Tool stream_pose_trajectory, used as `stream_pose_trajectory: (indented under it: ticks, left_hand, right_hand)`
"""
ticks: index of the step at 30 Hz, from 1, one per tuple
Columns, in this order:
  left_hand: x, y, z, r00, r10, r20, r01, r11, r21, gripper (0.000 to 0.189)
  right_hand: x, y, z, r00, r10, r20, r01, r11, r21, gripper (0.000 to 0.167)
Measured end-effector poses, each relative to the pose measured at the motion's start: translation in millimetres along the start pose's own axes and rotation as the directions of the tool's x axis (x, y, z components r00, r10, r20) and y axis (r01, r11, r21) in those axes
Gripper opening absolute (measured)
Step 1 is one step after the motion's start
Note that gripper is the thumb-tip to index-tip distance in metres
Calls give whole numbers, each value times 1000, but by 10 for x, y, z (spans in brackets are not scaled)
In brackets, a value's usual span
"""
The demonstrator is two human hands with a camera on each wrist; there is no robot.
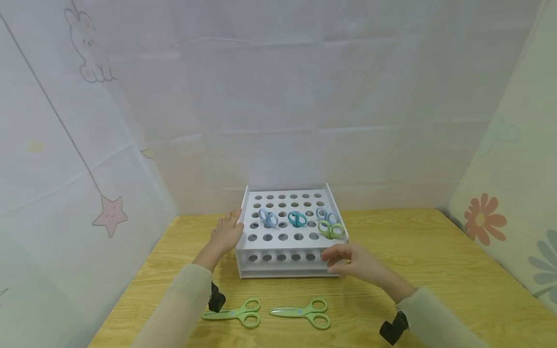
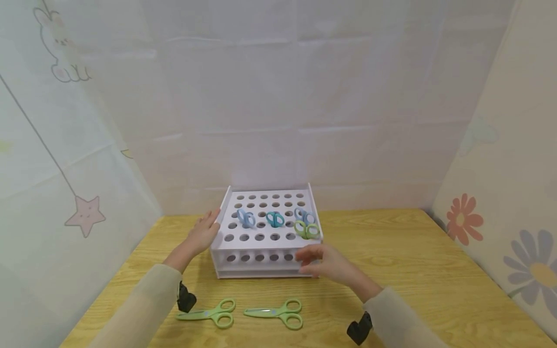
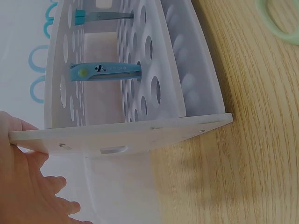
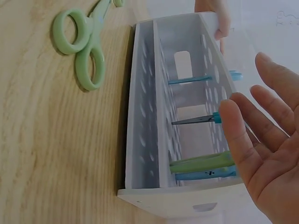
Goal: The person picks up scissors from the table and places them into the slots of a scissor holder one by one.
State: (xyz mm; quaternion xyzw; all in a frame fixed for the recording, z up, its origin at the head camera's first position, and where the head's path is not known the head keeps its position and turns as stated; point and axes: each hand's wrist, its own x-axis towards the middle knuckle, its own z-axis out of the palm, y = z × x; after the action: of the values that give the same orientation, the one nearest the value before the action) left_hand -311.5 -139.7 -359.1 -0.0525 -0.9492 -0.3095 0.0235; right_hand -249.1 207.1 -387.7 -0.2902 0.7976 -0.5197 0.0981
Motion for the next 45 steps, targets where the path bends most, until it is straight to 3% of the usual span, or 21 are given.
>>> stream_pose_trajectory:
  ticks: [16,20,29,36,45]
  left_hand:
    - [13,1,6,1000,-9,-2,9,1000,-8,55]
    - [5,6,0,1000,-9,1,9,1000,-15,55]
    - [3,7,0,1000,-10,4,10,1000,-24,56]
    - [0,9,2,1000,-17,8,18,999,-30,56]
    - [16,-7,10,1000,-17,14,17,1000,-23,56]
  right_hand:
    - [-2,163,176,996,89,25,-90,996,23,48]
    - [-6,198,216,994,100,44,-101,994,27,47]
    - [-26,261,320,996,48,70,-50,999,17,41]
    - [-23,305,381,989,107,102,-108,994,10,39]
    - [-38,411,480,987,128,101,-127,992,-14,40]
